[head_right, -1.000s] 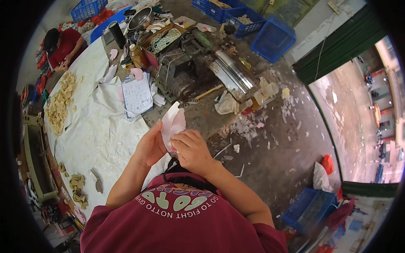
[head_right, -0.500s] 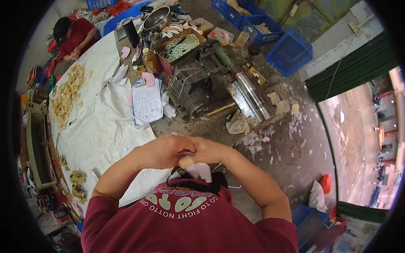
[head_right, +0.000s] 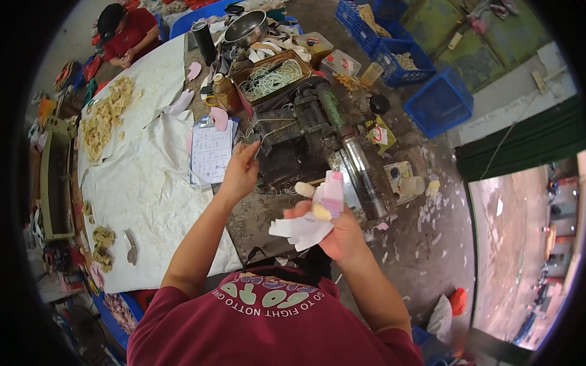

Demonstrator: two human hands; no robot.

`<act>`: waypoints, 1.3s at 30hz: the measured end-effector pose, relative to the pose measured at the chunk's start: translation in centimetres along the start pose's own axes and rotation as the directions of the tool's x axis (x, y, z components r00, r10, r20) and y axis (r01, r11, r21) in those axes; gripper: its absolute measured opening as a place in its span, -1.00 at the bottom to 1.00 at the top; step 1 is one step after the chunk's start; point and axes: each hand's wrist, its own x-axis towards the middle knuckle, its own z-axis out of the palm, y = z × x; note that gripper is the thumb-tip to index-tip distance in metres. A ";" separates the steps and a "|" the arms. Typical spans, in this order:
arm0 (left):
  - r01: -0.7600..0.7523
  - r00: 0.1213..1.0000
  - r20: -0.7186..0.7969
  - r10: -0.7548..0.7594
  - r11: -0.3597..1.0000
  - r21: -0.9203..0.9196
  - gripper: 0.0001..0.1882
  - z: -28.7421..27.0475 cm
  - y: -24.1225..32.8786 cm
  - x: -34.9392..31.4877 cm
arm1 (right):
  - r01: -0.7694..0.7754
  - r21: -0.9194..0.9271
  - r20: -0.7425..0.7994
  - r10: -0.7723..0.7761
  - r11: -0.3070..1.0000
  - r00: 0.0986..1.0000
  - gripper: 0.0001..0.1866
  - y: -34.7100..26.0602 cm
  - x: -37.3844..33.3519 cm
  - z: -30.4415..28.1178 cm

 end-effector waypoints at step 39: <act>-0.072 0.902 -0.301 -0.309 0.580 -0.811 -0.67 9.6 21.8 -4.3 | 0.171 -0.825 0.307 0.173 0.538 0.936 -0.75 -16.7 2.5 -2.5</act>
